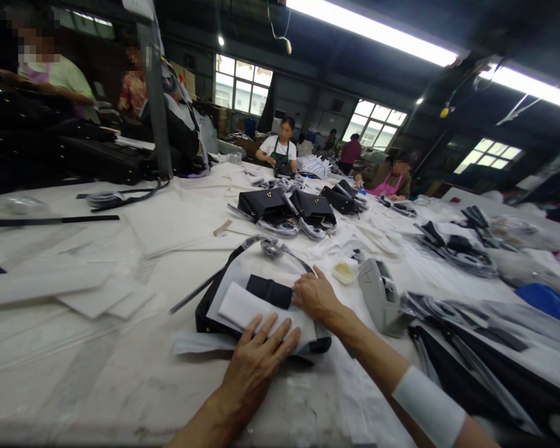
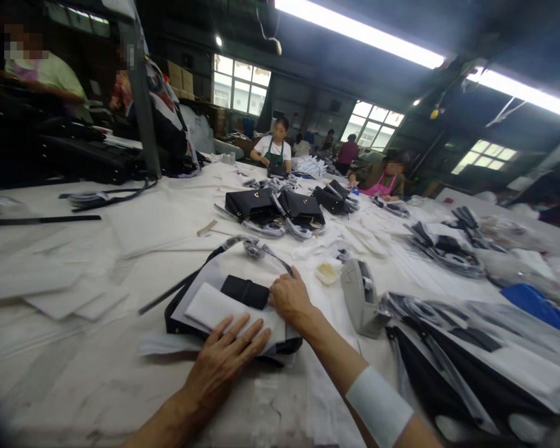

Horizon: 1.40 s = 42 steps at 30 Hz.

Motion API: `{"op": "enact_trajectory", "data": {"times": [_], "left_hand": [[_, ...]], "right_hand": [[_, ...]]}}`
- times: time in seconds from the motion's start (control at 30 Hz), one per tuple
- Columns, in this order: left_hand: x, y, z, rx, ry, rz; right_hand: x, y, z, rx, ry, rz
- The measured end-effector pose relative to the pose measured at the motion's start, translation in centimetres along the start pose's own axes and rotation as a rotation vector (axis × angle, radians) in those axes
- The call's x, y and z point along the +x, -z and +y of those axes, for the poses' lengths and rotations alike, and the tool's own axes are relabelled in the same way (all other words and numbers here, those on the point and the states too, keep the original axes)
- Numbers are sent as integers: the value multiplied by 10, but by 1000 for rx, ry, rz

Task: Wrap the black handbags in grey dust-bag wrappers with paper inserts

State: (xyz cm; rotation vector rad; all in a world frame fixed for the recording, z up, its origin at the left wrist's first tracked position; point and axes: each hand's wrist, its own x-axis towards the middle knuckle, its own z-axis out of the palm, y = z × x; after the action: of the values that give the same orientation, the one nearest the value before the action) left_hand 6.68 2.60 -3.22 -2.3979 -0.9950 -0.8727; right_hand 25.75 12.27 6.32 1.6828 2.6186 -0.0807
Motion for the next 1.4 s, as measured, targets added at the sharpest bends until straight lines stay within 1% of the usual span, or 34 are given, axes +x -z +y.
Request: {"op": "enact_trajectory", "data": {"times": [0.07, 0.13, 0.2, 0.27, 0.3, 0.37, 0.43, 0.47, 0.57, 0.63, 0.7, 0.83, 0.9, 1.0, 1.1, 1.17, 1.23, 1.3, 1.4], "left_hand": [[0, -1, 1, -21, 35, 6], [0, -1, 3, -34, 40, -7], [-1, 0, 3, -55, 39, -7], [-1, 1, 3, -81, 41, -16], [-1, 2, 3, -91, 43, -25], [-1, 3, 3, -102, 49, -47], [0, 4, 3, -104, 49, -58], [0, 5, 3, -101, 45, -61], [2, 7, 2, -86, 27, -70], [3, 8, 2, -77, 13, -68], [3, 9, 1, -74, 6, -62], [3, 8, 0, -73, 2, -60], [2, 7, 0, -72, 1, -74], [2, 7, 0, -73, 13, -97], [1, 6, 1, -83, 27, -88], [1, 5, 1, -84, 26, -80], [0, 5, 1, -86, 19, -74], [0, 4, 1, -93, 12, -68], [1, 3, 3, -88, -2, -52]], "right_hand": [[-10, 5, -8, -5, 14, 25], [-31, 9, -17, 23, 64, 64], [-62, 10, -25, 113, 192, 144], [-100, 5, -31, 237, 340, 214], [-119, 0, -34, 285, 388, 216], [-151, -15, -37, 324, 438, 166], [-172, -34, -38, 311, 445, 133], [-179, -45, -38, 306, 432, 138], [-183, -73, -38, 361, 344, 217], [-180, -83, -40, 431, 303, 299], [-174, -88, -43, 482, 286, 393], [-164, -87, -49, 532, 303, 552], [-164, -87, -52, 540, 329, 574], [-170, -90, -57, 552, 347, 556], [-179, -92, -64, 557, 348, 538], [-183, -91, -68, 537, 372, 538], [-181, -85, -71, 493, 410, 544], [-175, -72, -71, 454, 451, 527], [-158, -47, -67, 456, 450, 496]]}}
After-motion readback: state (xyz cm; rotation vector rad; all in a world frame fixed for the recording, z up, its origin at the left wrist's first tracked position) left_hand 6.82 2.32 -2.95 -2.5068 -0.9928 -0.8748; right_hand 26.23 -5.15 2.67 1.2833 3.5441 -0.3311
